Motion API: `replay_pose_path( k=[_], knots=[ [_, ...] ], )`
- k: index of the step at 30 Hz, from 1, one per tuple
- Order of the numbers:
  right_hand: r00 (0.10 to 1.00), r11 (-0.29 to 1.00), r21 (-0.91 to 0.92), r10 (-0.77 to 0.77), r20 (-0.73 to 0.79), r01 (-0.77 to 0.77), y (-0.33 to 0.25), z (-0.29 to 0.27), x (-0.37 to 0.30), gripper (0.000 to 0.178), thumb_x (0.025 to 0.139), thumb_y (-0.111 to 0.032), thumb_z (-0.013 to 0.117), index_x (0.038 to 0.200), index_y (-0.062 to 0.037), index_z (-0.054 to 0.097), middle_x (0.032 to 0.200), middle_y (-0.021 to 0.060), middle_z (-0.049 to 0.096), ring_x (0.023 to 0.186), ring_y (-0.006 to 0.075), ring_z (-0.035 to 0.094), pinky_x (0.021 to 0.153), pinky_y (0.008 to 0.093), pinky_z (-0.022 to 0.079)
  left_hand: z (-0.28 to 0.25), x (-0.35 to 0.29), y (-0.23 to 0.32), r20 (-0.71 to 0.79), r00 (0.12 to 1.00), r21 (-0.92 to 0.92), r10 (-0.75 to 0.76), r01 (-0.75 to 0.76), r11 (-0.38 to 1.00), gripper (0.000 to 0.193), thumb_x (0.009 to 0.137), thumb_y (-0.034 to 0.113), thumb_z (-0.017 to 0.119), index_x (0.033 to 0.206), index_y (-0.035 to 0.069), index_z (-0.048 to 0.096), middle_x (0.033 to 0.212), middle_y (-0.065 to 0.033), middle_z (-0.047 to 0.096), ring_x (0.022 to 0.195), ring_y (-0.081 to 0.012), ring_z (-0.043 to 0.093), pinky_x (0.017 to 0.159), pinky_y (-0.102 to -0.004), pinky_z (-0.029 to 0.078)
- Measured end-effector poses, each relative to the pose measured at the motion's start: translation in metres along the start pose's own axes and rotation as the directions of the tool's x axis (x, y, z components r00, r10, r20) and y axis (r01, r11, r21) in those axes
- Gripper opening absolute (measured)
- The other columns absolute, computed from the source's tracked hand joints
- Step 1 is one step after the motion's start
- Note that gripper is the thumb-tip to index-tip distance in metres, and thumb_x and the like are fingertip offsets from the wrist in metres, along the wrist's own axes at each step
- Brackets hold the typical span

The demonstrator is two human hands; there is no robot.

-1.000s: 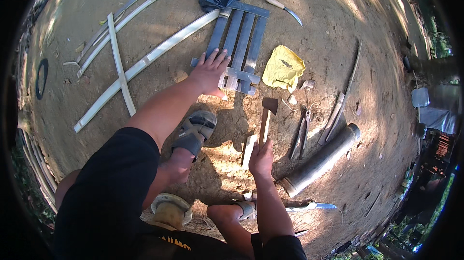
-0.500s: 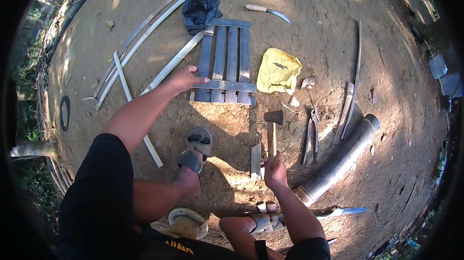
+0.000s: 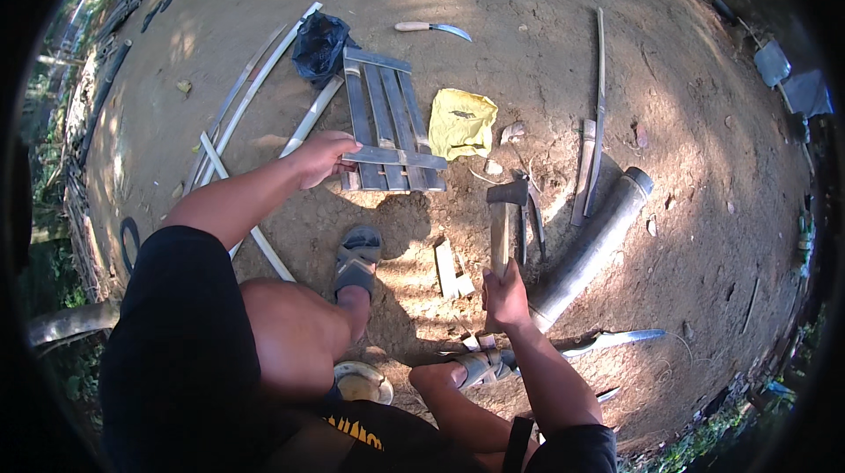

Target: The person assembles a small bamboo or wood frame by aligning slats, inserting pegs, and tapping them into place using a hammer. They handle small items from a plastic bag and turn the frame over to inspect their work.

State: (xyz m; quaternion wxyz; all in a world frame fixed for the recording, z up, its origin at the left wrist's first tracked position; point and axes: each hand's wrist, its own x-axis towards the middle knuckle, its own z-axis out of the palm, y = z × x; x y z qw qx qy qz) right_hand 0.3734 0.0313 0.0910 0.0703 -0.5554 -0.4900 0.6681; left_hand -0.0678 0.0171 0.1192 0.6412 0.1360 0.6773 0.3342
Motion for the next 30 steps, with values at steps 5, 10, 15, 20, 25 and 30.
replay_pose_path(
  k=[5, 10, 15, 20, 25, 30],
  knots=[
    [0.993, 0.988, 0.137, 0.087, -0.082, -0.076, -0.022, 0.007, -0.053, 0.017, 0.1, -0.017, 0.058, 0.103, -0.0076, 0.044, 0.072, 0.0009, 0.05, 0.054, 0.0111, 0.05, 0.047, 0.0292, 0.044, 0.03, -0.04, 0.0, 0.122, 0.983, -0.497, 0.138, -0.06, 0.866, 0.023, 0.099, 0.02, 0.059, 0.116, 0.004, 0.058, 0.11, -0.0099, 0.064, 0.102, -0.0225, 0.063, 0.093, -0.0414, 0.053],
    [0.973, 0.974, 0.226, 0.035, -0.226, 0.018, -0.05, 0.028, -0.094, 0.02, 0.101, -0.019, 0.06, 0.105, -0.0082, 0.044, 0.075, 0.002, 0.051, 0.058, 0.0121, 0.052, 0.05, 0.03, 0.047, 0.072, -0.07, -0.022, 0.129, 0.951, -0.777, 0.281, -0.079, 0.624, 0.019, 0.098, 0.022, 0.059, 0.105, 0.004, 0.06, 0.097, -0.0104, 0.067, 0.1, -0.026, 0.065, 0.095, -0.047, 0.053],
    [0.963, 0.908, 0.385, -0.062, -0.261, 0.163, -0.074, 0.06, -0.115, 0.026, 0.098, -0.019, 0.065, 0.106, -0.0074, 0.043, 0.076, 0.0028, 0.052, 0.056, 0.0127, 0.053, 0.048, 0.0306, 0.047, 0.093, -0.08, -0.043, 0.095, 0.939, -0.843, 0.332, -0.102, 0.529, 0.019, 0.101, 0.02, 0.056, 0.094, 0.003, 0.06, 0.094, -0.0094, 0.066, 0.099, -0.0248, 0.065, 0.098, -0.0449, 0.051],
    [0.892, 0.877, 0.264, -0.309, -0.329, 0.401, -0.129, 0.083, -0.141, 0.029, 0.097, -0.013, 0.067, 0.109, -0.0027, 0.043, 0.07, 0.004, 0.054, 0.051, 0.0127, 0.053, 0.046, 0.0293, 0.047, 0.086, -0.114, -0.05, 0.083, 0.919, -0.83, 0.386, -0.15, 0.537, 0.023, 0.103, 0.023, 0.056, 0.099, 0.002, 0.063, 0.097, -0.01, 0.066, 0.101, -0.0248, 0.064, 0.098, -0.0437, 0.051],
    [0.826, 0.794, 0.268, -0.455, -0.334, 0.546, -0.173, 0.08, -0.183, 0.035, 0.094, -0.011, 0.07, 0.116, -0.0015, 0.043, 0.074, 0.0055, 0.057, 0.053, 0.0131, 0.056, 0.048, 0.0288, 0.049, 0.107, -0.214, -0.026, 0.173, 0.729, -0.785, 0.662, -0.304, 0.539, 0.033, 0.101, 0.02, 0.059, 0.126, -0.001, 0.06, 0.116, -0.0119, 0.067, 0.108, -0.0265, 0.064, 0.097, -0.0416, 0.05],
    [0.734, 0.482, 0.594, -0.606, -0.305, 0.645, -0.211, 0.1, -0.25, 0.037, 0.094, -0.011, 0.067, 0.122, -0.0017, 0.046, 0.081, 0.0075, 0.061, 0.057, 0.0132, 0.057, 0.052, 0.0291, 0.05, 0.125, -0.307, 0.0, 0.368, 0.565, -0.699, 0.738, -0.355, 0.62, 0.055, 0.101, 0.02, 0.062, 0.147, -0.003, 0.044, 0.112, -0.0046, 0.066, 0.088, -0.0091, 0.06, 0.079, -0.0244, 0.05]
  ],
)
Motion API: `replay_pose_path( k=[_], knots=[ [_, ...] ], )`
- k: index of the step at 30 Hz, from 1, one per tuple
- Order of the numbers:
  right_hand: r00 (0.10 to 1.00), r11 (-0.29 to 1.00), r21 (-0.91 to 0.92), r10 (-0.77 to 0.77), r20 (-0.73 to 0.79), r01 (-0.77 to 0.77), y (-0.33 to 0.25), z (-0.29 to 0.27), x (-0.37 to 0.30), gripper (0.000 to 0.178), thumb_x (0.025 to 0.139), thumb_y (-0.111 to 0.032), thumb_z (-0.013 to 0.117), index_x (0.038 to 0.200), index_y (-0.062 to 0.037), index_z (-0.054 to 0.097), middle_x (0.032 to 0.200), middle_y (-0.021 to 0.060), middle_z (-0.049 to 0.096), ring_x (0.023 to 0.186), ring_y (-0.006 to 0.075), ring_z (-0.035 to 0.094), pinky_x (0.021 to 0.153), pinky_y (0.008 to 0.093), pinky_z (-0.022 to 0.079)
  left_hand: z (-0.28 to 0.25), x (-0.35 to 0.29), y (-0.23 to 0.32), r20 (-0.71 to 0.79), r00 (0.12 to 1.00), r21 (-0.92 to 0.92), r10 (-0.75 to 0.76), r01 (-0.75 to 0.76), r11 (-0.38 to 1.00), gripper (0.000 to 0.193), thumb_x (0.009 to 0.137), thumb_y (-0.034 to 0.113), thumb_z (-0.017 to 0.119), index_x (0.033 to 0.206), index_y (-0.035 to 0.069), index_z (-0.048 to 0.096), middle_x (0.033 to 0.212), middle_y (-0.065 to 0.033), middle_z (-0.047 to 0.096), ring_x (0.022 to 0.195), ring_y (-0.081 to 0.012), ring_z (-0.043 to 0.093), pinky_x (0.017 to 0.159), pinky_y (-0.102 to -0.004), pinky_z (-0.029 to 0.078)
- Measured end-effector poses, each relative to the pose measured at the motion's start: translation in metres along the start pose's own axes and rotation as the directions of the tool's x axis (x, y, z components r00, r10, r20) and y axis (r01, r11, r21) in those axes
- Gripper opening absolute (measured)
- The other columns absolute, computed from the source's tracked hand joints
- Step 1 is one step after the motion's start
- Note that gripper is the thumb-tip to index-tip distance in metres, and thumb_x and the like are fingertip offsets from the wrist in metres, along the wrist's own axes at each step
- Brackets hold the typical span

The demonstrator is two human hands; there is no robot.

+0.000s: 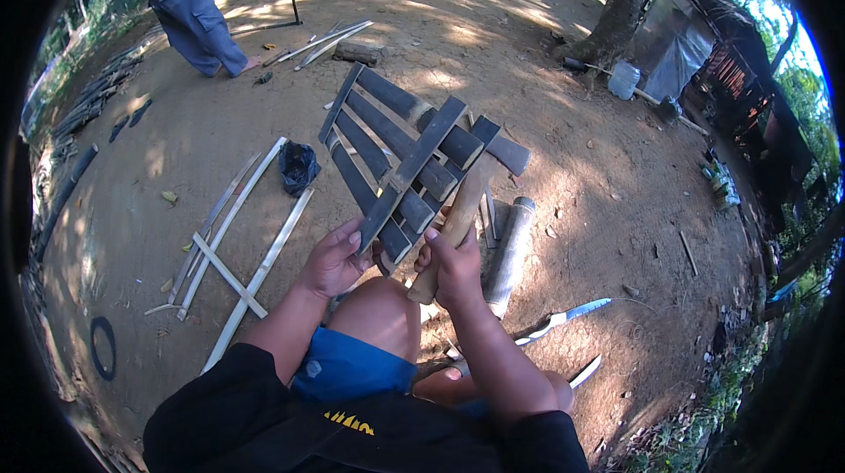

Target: The person assembles a small bamboo or wood frame by aligning slats, inserting pegs, and tapping them into place using a hammer. They handle small items from a plastic bag and turn the frame over to inspect their work.

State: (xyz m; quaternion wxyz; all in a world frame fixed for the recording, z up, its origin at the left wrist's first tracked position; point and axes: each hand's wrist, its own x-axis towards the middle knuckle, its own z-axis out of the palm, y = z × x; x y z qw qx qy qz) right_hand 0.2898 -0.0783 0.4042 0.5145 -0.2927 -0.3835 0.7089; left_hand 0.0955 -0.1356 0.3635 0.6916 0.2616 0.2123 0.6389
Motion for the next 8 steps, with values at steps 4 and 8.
replay_pose_path(
  k=[4, 8],
  knots=[
    [0.979, 0.98, 0.199, -0.043, 0.198, 0.003, -0.03, 0.001, -0.026, 0.043, 0.096, -0.022, 0.065, 0.129, 0.0, 0.049, 0.104, 0.016, 0.067, 0.081, 0.0233, 0.069, 0.066, 0.0354, 0.059, 0.043, -0.014, 0.007, 0.231, 0.97, 0.15, -0.072, 0.037, 0.988, 0.071, 0.099, 0.034, 0.066, 0.15, -0.005, 0.036, 0.116, -0.0068, 0.065, 0.08, -0.0103, 0.064, 0.078, -0.0251, 0.049],
    [0.931, 0.974, 0.226, -0.099, 0.351, 0.019, -0.061, 0.005, -0.052, 0.051, 0.096, -0.03, 0.066, 0.135, -0.0007, 0.05, 0.115, 0.0181, 0.067, 0.097, 0.0301, 0.072, 0.075, 0.04, 0.063, 0.094, -0.024, 0.014, 0.277, 0.949, 0.295, -0.154, 0.068, 0.953, 0.087, 0.095, 0.039, 0.07, 0.155, -0.005, 0.026, 0.114, -0.0083, 0.065, 0.085, -0.0114, 0.065, 0.084, -0.0261, 0.051]
  ],
)
